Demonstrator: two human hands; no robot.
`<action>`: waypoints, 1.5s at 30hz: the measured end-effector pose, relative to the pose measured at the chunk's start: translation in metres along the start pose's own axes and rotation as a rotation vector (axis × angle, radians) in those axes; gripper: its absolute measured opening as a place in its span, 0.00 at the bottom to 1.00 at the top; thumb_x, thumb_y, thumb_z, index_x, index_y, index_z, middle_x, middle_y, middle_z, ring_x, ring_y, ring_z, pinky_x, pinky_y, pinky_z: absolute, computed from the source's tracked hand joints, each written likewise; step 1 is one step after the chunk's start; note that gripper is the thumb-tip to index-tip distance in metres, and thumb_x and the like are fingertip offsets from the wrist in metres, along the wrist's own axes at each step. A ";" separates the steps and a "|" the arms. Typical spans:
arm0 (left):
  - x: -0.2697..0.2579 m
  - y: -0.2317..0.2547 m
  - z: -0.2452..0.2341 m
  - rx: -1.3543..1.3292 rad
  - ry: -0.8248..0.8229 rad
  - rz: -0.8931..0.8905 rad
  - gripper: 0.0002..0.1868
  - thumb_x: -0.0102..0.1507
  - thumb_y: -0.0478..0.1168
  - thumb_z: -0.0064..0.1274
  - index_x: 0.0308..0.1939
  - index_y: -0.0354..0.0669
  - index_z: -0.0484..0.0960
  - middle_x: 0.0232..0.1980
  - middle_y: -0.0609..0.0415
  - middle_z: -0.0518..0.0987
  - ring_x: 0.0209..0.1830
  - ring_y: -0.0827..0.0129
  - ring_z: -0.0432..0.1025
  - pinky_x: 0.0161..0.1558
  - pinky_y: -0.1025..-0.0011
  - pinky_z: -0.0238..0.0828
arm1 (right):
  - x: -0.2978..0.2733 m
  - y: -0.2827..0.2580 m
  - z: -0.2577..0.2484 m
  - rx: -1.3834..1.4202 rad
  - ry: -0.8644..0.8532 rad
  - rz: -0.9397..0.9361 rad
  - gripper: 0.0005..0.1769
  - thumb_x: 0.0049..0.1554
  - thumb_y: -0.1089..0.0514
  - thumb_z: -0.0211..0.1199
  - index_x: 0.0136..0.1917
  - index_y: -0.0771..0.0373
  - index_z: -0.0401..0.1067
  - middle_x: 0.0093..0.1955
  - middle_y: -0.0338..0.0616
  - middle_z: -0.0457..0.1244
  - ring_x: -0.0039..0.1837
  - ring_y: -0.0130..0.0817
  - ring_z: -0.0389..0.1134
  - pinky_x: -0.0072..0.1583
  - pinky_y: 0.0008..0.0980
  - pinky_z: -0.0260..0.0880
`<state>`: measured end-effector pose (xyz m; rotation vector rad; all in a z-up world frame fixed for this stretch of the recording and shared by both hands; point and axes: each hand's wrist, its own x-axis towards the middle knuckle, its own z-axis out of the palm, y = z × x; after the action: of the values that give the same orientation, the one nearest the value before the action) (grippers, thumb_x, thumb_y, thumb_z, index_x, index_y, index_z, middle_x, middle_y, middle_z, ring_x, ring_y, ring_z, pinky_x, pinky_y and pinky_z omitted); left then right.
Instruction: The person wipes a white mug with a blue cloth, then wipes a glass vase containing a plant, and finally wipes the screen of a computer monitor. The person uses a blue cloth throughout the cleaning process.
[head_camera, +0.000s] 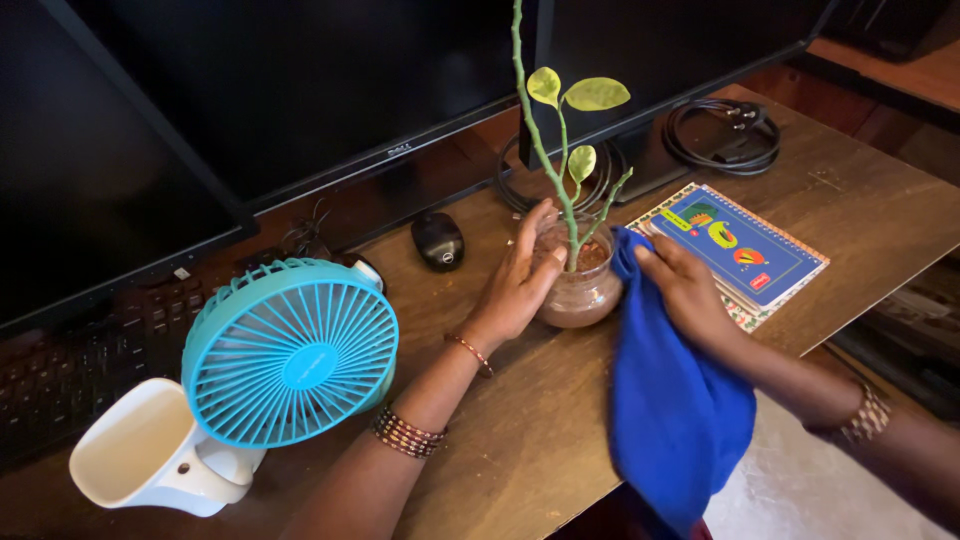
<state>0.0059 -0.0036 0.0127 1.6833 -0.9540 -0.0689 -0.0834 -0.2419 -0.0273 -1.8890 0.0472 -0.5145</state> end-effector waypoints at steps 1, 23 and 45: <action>0.000 -0.001 0.000 -0.012 -0.001 0.015 0.35 0.71 0.46 0.42 0.79 0.42 0.50 0.79 0.38 0.61 0.82 0.52 0.54 0.78 0.60 0.48 | 0.012 0.002 0.002 0.062 0.001 -0.015 0.20 0.67 0.52 0.55 0.66 0.67 0.67 0.62 0.38 0.66 0.65 0.25 0.64 0.66 0.27 0.59; 0.000 -0.023 -0.025 -0.090 -0.024 0.148 0.38 0.73 0.43 0.37 0.83 0.44 0.38 0.88 0.44 0.38 0.88 0.54 0.30 0.82 0.60 0.27 | 0.142 0.044 0.044 0.149 -0.466 0.226 0.23 0.63 0.53 0.56 0.65 0.68 0.75 0.63 0.55 0.69 0.63 0.40 0.69 0.67 0.35 0.66; -0.011 -0.011 -0.004 -0.054 0.297 0.072 0.37 0.75 0.62 0.21 0.80 0.43 0.57 0.73 0.42 0.74 0.77 0.58 0.63 0.78 0.60 0.51 | 0.117 0.009 0.053 0.226 -0.459 0.217 0.26 0.63 0.50 0.58 0.66 0.73 0.70 0.57 0.51 0.69 0.57 0.35 0.69 0.59 0.33 0.68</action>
<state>0.0066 0.0070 0.0006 1.5563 -0.7800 0.1969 0.0441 -0.2308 -0.0122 -1.7132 -0.1037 0.0655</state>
